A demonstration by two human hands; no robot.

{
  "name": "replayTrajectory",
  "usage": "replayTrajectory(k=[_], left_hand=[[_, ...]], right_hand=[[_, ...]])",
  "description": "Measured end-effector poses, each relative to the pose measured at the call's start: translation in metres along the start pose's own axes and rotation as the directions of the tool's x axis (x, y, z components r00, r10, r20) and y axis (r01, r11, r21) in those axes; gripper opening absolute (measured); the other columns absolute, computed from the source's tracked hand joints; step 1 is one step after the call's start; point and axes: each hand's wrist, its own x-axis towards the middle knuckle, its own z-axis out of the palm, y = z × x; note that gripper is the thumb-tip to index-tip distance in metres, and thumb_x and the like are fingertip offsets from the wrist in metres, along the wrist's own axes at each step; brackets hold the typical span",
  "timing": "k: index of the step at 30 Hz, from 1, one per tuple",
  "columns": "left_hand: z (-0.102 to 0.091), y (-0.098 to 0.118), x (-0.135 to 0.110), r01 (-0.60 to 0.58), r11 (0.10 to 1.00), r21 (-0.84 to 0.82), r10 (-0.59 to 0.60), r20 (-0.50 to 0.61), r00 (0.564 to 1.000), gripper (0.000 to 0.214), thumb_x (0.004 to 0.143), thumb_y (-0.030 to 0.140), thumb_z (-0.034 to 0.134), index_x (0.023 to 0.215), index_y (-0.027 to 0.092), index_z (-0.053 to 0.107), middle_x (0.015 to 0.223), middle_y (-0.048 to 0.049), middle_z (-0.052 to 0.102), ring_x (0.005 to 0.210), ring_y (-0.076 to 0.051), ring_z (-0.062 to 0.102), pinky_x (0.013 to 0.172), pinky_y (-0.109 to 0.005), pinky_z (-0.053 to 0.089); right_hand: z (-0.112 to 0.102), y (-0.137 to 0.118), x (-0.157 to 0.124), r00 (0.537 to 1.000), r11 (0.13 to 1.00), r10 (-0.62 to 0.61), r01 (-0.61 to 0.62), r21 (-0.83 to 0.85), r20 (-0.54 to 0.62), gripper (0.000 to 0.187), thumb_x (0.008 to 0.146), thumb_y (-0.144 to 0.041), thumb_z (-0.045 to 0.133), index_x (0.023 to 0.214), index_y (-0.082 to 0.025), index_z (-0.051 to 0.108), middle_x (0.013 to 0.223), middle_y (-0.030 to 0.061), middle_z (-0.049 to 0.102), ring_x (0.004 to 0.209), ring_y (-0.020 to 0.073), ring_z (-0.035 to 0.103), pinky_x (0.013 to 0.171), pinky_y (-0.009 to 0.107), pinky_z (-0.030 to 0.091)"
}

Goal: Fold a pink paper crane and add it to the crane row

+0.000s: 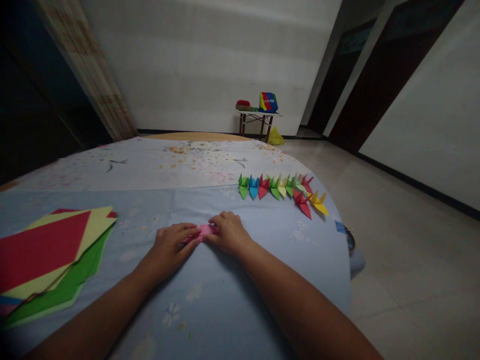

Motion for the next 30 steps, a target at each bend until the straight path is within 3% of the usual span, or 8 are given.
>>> replayTrajectory(k=[4,9,14,22,30], left_hand=[[0.000,-0.001,0.000,0.001,1.000,-0.006,-0.001,0.010,1.000,0.024,0.086,0.035,0.047,0.101,0.026,0.063,0.110,-0.0047,0.063,0.104,-0.021,0.052,0.089,-0.040,0.030],[-0.001,-0.001,0.000,0.021,0.999,-0.027,-0.020,0.017,1.000,0.025,0.087,0.034,0.046,0.104,0.028,0.063,0.111,-0.0039,0.062,0.105,-0.021,0.051,0.089,-0.040,0.030],[-0.003,0.001,0.001,0.049,0.997,-0.056,-0.047,0.036,0.998,0.025,0.086,0.036,0.046,0.104,0.030,0.063,0.109,-0.0027,0.062,0.103,-0.021,0.052,0.090,-0.040,0.031],[-0.005,0.003,0.002,0.087,0.992,-0.092,-0.086,0.024,0.996,0.017,0.083,0.035,0.052,0.083,0.024,0.064,0.100,-0.0031,0.064,0.097,-0.021,0.054,0.088,-0.040,0.033],[-0.003,0.002,0.002,0.156,0.980,-0.126,-0.150,0.053,0.987,0.017,0.082,0.034,0.053,0.074,0.024,0.064,0.103,-0.0027,0.062,0.099,-0.021,0.053,0.089,-0.042,0.032]], right_hand=[[0.000,0.000,-0.001,1.000,1.000,-0.006,0.006,-0.004,-0.003,0.039,0.077,-0.054,0.055,0.095,-0.021,0.064,0.091,0.0060,0.056,0.092,0.0197,0.046,0.080,0.033,0.030],[-0.001,0.001,0.000,0.998,0.999,-0.020,0.022,0.034,-0.062,0.044,0.075,-0.053,0.059,0.106,-0.023,0.060,0.097,0.0071,0.055,0.095,0.0205,0.045,0.081,0.033,0.030],[-0.002,-0.003,-0.002,0.994,0.994,-0.100,0.102,0.036,-0.053,0.022,0.080,-0.043,0.058,0.087,-0.024,0.067,0.091,0.0049,0.054,0.092,0.0192,0.043,0.078,0.032,0.027],[-0.001,-0.008,-0.005,1.000,0.998,0.009,-0.007,0.059,-0.024,0.010,0.076,-0.032,0.064,0.074,-0.023,0.067,0.083,0.0024,0.053,0.089,0.0186,0.040,0.076,0.033,0.025],[-0.001,-0.010,-0.003,0.998,0.993,0.066,-0.066,0.101,0.002,0.011,0.075,-0.032,0.064,0.068,-0.022,0.066,0.084,0.0020,0.052,0.088,0.0187,0.040,0.077,0.034,0.026]])
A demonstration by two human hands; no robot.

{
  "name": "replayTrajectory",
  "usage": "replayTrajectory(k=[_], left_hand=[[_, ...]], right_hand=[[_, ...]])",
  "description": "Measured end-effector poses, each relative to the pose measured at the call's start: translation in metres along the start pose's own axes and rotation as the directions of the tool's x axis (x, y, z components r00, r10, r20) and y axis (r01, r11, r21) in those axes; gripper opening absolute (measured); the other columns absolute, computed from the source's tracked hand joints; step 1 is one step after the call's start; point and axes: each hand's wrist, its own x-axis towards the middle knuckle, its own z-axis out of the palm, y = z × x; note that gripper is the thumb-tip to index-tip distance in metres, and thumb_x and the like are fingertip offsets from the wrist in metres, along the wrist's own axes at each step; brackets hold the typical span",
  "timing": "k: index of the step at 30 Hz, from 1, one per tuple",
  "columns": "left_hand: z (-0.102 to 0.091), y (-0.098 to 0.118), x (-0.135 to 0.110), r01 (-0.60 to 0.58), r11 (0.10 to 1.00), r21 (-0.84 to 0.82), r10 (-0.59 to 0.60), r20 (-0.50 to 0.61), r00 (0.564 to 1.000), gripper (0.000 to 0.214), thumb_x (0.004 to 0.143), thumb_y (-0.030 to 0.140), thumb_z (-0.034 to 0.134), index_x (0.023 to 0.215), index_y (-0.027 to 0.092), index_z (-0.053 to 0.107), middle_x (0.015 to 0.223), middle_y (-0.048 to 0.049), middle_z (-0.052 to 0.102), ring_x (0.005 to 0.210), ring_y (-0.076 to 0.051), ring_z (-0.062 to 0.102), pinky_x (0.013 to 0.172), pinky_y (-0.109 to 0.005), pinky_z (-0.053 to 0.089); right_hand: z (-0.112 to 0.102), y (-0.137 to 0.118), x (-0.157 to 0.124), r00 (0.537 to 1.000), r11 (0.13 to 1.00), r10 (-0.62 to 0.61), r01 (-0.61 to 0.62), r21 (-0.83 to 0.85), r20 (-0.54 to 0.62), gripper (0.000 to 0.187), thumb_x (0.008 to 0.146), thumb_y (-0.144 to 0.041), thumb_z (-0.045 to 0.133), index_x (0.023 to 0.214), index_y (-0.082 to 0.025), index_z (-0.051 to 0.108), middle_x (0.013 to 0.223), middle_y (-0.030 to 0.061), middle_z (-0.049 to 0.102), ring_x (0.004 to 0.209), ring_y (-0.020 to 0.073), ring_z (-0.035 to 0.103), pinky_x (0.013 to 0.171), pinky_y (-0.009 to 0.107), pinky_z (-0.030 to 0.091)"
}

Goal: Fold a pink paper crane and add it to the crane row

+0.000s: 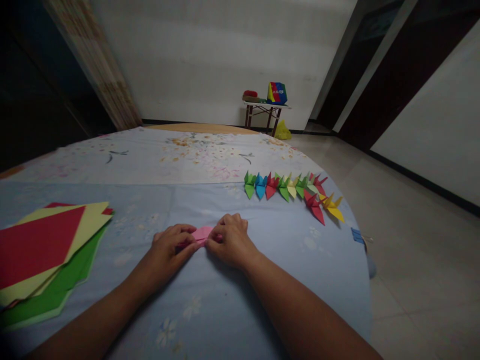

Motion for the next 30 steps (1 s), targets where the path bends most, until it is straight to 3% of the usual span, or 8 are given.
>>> replayTrajectory(k=[13,18,21,26,30], left_hand=[[0.0018,0.0052,0.0027,0.073,0.997,-0.008,-0.073,-0.023,0.997,0.015,0.079,0.029,0.056,0.067,0.021,0.061,0.100,-0.0026,0.062,0.097,-0.022,0.054,0.087,-0.041,0.034],[0.0023,0.0049,0.0020,0.085,0.996,-0.037,-0.087,-0.052,0.995,0.014,0.077,0.031,0.059,0.088,0.021,0.059,0.089,-0.0017,0.063,0.084,-0.020,0.057,0.081,-0.038,0.037],[0.0027,0.0032,0.0009,0.042,0.999,-0.014,-0.043,-0.057,0.997,0.020,0.079,0.031,0.057,0.097,0.024,0.061,0.095,-0.0022,0.064,0.091,-0.021,0.055,0.083,-0.039,0.036],[0.0063,-0.0013,-0.0003,-0.011,0.998,0.060,0.014,-0.046,0.999,0.016,0.081,0.029,0.053,0.086,0.030,0.069,0.100,-0.0019,0.061,0.097,-0.022,0.052,0.085,-0.040,0.035],[0.0074,0.0004,-0.0003,0.089,0.988,0.124,-0.077,-0.095,0.993,0.015,0.078,0.030,0.057,0.083,0.031,0.071,0.106,-0.0044,0.055,0.104,-0.026,0.047,0.086,-0.043,0.035]], right_hand=[[0.0016,-0.0028,0.0032,0.996,0.996,0.087,-0.086,-0.028,0.028,0.012,0.072,-0.031,0.064,0.066,-0.021,0.065,0.080,0.0025,0.055,0.087,0.0193,0.041,0.075,0.033,0.025],[0.0015,-0.0029,0.0034,0.995,0.994,0.101,-0.101,-0.033,0.026,0.013,0.072,-0.033,0.063,0.068,-0.021,0.065,0.079,0.0020,0.054,0.086,0.0188,0.041,0.074,0.031,0.024],[0.0013,-0.0028,0.0036,0.994,0.994,0.111,-0.110,-0.015,0.026,0.012,0.072,-0.033,0.064,0.069,-0.021,0.064,0.078,0.0015,0.054,0.085,0.0182,0.041,0.074,0.031,0.024],[0.0012,-0.0017,0.0041,0.994,0.994,0.111,-0.111,0.004,0.022,0.011,0.071,-0.033,0.065,0.073,-0.023,0.065,0.079,0.0011,0.054,0.085,0.0182,0.041,0.075,0.031,0.024],[0.0018,-0.0010,0.0042,0.992,0.992,0.123,-0.123,0.014,0.006,0.006,0.070,-0.030,0.066,0.072,-0.025,0.066,0.086,0.0016,0.054,0.090,0.0194,0.040,0.077,0.033,0.025]])
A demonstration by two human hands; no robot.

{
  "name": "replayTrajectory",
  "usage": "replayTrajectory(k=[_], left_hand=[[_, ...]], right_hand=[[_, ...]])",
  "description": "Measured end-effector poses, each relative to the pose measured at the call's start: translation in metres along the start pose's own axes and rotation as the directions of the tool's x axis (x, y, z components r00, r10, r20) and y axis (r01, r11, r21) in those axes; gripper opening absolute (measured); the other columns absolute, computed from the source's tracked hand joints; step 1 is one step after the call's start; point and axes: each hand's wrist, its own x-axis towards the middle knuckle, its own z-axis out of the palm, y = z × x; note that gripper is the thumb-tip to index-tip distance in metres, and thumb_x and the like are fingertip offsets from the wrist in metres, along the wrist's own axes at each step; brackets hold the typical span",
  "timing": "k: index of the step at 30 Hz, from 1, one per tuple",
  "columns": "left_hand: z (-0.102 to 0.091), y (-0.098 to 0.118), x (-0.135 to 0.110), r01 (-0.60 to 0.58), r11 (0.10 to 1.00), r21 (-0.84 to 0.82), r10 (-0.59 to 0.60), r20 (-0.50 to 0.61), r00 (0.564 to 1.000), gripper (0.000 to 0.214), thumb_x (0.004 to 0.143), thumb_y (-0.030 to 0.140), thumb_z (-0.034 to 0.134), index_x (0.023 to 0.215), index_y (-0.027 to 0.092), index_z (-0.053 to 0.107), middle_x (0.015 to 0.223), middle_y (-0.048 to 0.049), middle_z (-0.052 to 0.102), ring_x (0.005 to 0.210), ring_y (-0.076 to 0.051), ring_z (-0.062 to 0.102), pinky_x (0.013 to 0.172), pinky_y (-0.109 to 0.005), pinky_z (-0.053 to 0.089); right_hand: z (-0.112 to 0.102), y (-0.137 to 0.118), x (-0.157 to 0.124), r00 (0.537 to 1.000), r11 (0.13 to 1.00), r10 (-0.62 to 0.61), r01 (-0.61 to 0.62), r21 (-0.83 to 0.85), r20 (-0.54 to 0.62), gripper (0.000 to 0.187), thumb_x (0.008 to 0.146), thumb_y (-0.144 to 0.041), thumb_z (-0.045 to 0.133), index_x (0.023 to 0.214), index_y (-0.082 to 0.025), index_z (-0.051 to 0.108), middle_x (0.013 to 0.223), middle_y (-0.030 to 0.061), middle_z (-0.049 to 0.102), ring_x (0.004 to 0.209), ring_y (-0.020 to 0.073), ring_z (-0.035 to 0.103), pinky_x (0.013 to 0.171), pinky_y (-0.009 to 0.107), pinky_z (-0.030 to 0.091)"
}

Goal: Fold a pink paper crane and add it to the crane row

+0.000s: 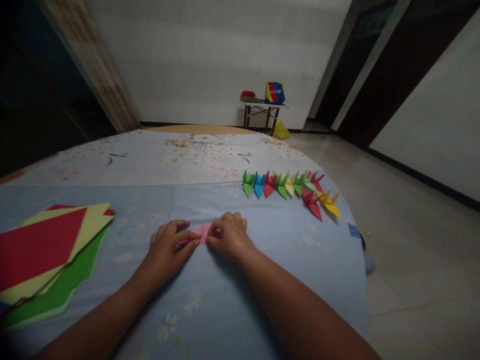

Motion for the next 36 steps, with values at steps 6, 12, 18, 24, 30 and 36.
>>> replayTrajectory(k=[6,12,18,24,30,36], left_hand=[[-0.004,0.005,0.001,0.126,0.992,0.027,-0.128,0.050,0.991,0.015,0.076,0.031,0.058,0.083,0.034,0.071,0.111,-0.0039,0.053,0.107,-0.028,0.044,0.087,-0.045,0.034],[-0.006,0.003,0.002,0.138,0.990,0.039,-0.140,0.061,0.988,0.016,0.075,0.030,0.060,0.084,0.038,0.071,0.115,-0.0025,0.052,0.109,-0.029,0.042,0.089,-0.045,0.032],[-0.005,0.000,0.002,0.150,0.988,0.041,-0.152,0.068,0.986,0.015,0.075,0.032,0.061,0.084,0.039,0.071,0.116,-0.0015,0.052,0.109,-0.027,0.043,0.091,-0.044,0.031],[-0.003,0.001,0.002,0.155,0.987,0.051,-0.157,0.057,0.986,0.015,0.075,0.032,0.061,0.083,0.039,0.071,0.116,-0.0015,0.052,0.111,-0.028,0.042,0.090,-0.044,0.031],[-0.004,0.001,0.000,0.144,0.988,0.053,-0.146,0.038,0.988,0.014,0.075,0.034,0.061,0.083,0.038,0.071,0.118,-0.0022,0.051,0.112,-0.028,0.041,0.091,-0.044,0.032],[-0.009,-0.004,0.000,0.108,0.994,0.008,-0.108,0.077,0.991,0.016,0.075,0.033,0.060,0.085,0.038,0.071,0.122,-0.0034,0.049,0.115,-0.031,0.038,0.093,-0.050,0.029]], right_hand=[[-0.003,-0.001,0.001,0.999,0.999,0.039,-0.039,0.006,0.013,0.007,0.069,-0.030,0.067,0.073,-0.025,0.068,0.091,0.0029,0.054,0.093,0.0207,0.040,0.080,0.034,0.026],[-0.010,0.002,0.000,0.998,0.998,0.054,-0.053,-0.027,0.035,0.007,0.069,-0.031,0.067,0.074,-0.026,0.068,0.093,0.0029,0.054,0.094,0.0212,0.039,0.081,0.036,0.026],[-0.017,0.013,0.003,0.997,0.998,0.054,-0.051,-0.045,0.056,0.007,0.068,-0.030,0.068,0.075,-0.028,0.069,0.094,0.0031,0.054,0.095,0.0219,0.041,0.080,0.035,0.028],[-0.027,0.024,0.002,0.998,0.997,0.021,-0.024,-0.069,-0.054,0.006,0.071,-0.025,0.068,0.077,-0.027,0.069,0.092,0.0040,0.055,0.095,0.0220,0.041,0.081,0.036,0.028],[-0.016,0.002,-0.008,0.926,0.917,-0.378,0.372,-0.141,-0.015,0.016,0.080,-0.031,0.061,0.093,-0.035,0.069,0.101,0.0044,0.055,0.098,0.0214,0.038,0.081,0.036,0.026],[-0.021,-0.004,-0.014,0.909,0.887,-0.388,0.414,-0.207,0.152,0.020,0.083,-0.037,0.055,0.099,-0.038,0.067,0.099,0.0049,0.057,0.097,0.0221,0.038,0.081,0.037,0.024]])
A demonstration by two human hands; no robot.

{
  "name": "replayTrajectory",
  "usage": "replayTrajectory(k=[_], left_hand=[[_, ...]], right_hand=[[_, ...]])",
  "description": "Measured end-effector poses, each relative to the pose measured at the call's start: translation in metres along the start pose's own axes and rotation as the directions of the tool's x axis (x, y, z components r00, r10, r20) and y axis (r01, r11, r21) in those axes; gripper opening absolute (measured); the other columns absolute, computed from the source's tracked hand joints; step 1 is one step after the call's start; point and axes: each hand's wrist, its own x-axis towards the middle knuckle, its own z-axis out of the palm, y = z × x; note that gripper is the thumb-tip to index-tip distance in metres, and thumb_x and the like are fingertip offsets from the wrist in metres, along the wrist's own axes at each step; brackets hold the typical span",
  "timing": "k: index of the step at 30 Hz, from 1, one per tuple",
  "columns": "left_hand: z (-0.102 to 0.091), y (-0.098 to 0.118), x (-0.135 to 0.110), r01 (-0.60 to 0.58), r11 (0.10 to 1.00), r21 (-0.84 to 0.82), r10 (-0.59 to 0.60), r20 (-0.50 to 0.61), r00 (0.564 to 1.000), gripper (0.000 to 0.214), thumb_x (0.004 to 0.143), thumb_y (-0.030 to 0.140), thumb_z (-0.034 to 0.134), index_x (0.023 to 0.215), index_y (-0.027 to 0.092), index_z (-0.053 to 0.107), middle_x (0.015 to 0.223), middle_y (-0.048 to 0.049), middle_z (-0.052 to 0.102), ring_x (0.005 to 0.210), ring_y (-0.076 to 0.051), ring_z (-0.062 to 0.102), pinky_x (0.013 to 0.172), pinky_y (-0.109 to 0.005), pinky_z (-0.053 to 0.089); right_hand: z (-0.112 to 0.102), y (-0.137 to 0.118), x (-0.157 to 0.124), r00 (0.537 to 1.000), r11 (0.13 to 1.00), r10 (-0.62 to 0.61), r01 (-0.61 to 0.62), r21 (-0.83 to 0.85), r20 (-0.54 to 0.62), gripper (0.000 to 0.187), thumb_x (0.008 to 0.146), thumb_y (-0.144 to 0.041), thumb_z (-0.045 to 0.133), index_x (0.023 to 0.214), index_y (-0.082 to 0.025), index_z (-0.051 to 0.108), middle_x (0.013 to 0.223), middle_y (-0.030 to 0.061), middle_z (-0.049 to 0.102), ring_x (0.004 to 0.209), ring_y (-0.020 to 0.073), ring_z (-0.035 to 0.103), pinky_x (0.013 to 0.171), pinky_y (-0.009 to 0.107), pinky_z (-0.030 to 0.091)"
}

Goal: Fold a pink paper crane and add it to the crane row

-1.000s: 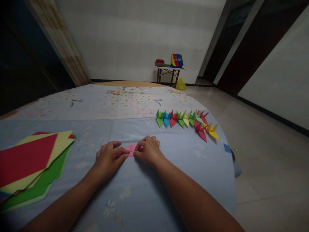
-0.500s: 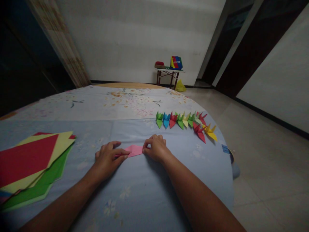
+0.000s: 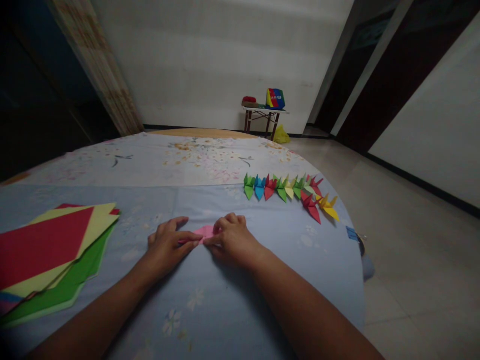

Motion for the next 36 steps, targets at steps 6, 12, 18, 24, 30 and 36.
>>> replayTrajectory(k=[6,12,18,24,30,36], left_hand=[[-0.006,-0.004,0.002,-0.028,0.999,0.023,0.027,0.049,0.998,0.019,0.076,0.028,0.060,0.088,0.039,0.071,0.125,-0.0026,0.049,0.119,-0.030,0.036,0.094,-0.050,0.027],[-0.007,-0.005,0.001,-0.041,0.999,0.032,0.039,0.059,0.997,0.019,0.077,0.029,0.060,0.090,0.039,0.070,0.124,-0.0027,0.051,0.118,-0.029,0.038,0.093,-0.049,0.028],[-0.004,-0.004,-0.004,-0.138,0.989,0.052,0.139,-0.015,0.990,0.021,0.079,0.027,0.058,0.092,0.040,0.069,0.118,-0.0031,0.055,0.115,-0.027,0.041,0.092,-0.047,0.030],[-0.008,-0.004,-0.002,-0.240,0.970,0.022,0.241,-0.152,0.959,0.026,0.082,0.028,0.052,0.105,0.028,0.063,0.110,-0.0061,0.058,0.108,-0.025,0.047,0.090,-0.043,0.035],[-0.023,0.011,-0.006,-0.138,0.988,-0.073,0.129,-0.111,0.985,0.025,0.087,0.035,0.040,0.080,0.020,0.059,0.075,-0.0022,0.061,0.069,-0.018,0.057,0.064,-0.029,0.043],[-0.016,0.024,-0.016,-0.141,0.986,-0.086,0.145,0.049,0.988,0.024,0.085,0.033,0.043,0.098,0.022,0.060,0.091,-0.0047,0.068,0.083,-0.021,0.062,0.071,-0.031,0.045]], right_hand=[[-0.003,0.007,-0.001,0.999,0.999,0.018,-0.020,0.045,0.043,0.024,0.077,-0.032,0.061,0.099,-0.038,0.067,0.100,0.0036,0.057,0.097,0.0219,0.038,0.082,0.037,0.024],[-0.004,0.007,-0.001,0.999,0.997,-0.008,0.005,0.076,0.033,0.020,0.078,-0.030,0.060,0.095,-0.036,0.069,0.098,0.0034,0.058,0.096,0.0210,0.040,0.082,0.037,0.026],[0.008,0.017,0.008,0.988,0.992,0.087,-0.074,0.105,-0.128,0.029,0.084,-0.036,0.053,0.111,-0.027,0.062,0.101,0.0066,0.059,0.098,0.0207,0.041,0.084,0.036,0.029],[0.017,0.019,0.016,0.981,0.971,0.183,-0.170,0.169,-0.067,0.045,0.077,-0.031,0.061,0.121,-0.021,0.052,0.093,0.0059,0.060,0.091,0.0194,0.045,0.082,0.034,0.031],[0.010,0.015,0.017,0.957,0.945,0.287,-0.278,0.173,-0.032,0.030,0.073,-0.031,0.062,0.101,-0.020,0.062,0.083,0.0036,0.061,0.083,0.0175,0.049,0.078,0.031,0.032],[0.002,0.008,0.017,0.911,0.896,0.413,-0.408,0.176,0.007,0.029,0.074,-0.036,0.059,0.095,-0.018,0.062,0.073,0.0021,0.065,0.070,0.0149,0.054,0.071,0.028,0.034]])
